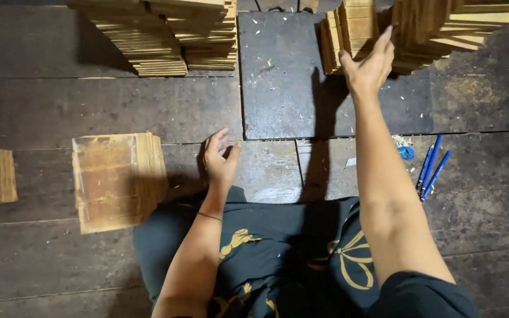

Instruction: Marking and scoring small wooden slats using a marking tool and a utility knife while sitting on the floor.

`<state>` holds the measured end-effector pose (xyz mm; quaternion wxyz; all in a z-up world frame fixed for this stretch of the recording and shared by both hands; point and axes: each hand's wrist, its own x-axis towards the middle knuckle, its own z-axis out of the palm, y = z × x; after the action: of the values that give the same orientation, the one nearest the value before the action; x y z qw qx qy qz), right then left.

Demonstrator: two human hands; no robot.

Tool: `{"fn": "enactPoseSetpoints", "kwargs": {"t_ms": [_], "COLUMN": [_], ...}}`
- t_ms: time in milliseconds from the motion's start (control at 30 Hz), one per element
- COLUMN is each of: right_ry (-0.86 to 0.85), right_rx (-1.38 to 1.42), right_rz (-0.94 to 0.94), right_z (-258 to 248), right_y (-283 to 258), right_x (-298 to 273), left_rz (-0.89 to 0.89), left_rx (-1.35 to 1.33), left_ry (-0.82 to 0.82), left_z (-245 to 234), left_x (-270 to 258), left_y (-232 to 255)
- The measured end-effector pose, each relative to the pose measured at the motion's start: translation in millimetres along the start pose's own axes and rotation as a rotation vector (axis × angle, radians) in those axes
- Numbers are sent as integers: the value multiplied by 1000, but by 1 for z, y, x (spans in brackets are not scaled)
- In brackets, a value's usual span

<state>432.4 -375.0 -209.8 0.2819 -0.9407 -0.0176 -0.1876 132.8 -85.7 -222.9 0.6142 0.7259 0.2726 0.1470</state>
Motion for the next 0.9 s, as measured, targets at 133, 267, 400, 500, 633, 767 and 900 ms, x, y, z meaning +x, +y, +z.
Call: {"fn": "enactPoseSetpoints", "kwargs": {"t_ms": [133, 267, 400, 500, 633, 767, 900], "right_ry": [-143, -114, 85, 18, -369, -257, -234], "right_rx": [-24, 13, 432, 1370, 1510, 1119, 556], "right_rz": [244, 231, 441, 838, 912, 757, 540], "right_z": [2, -1, -14, -73, -91, -59, -80], "right_y": [-6, 15, 1, -55, -49, -62, -152], "right_x": [12, 3, -17, -68, -144, -243, -304], "left_rz": [-12, -10, -32, -49, 15, 24, 44], "left_rx": [11, -16, 8, -42, -102, -135, -134], "left_ry": [-12, -27, -46, -51, -11, -51, -137], "left_z": [0, 3, 3, 5, 11, 13, 16], "left_x": [2, 3, 3, 6, 6, 8, 6], "left_y": [3, -2, -4, -16, -32, -43, -43]}}
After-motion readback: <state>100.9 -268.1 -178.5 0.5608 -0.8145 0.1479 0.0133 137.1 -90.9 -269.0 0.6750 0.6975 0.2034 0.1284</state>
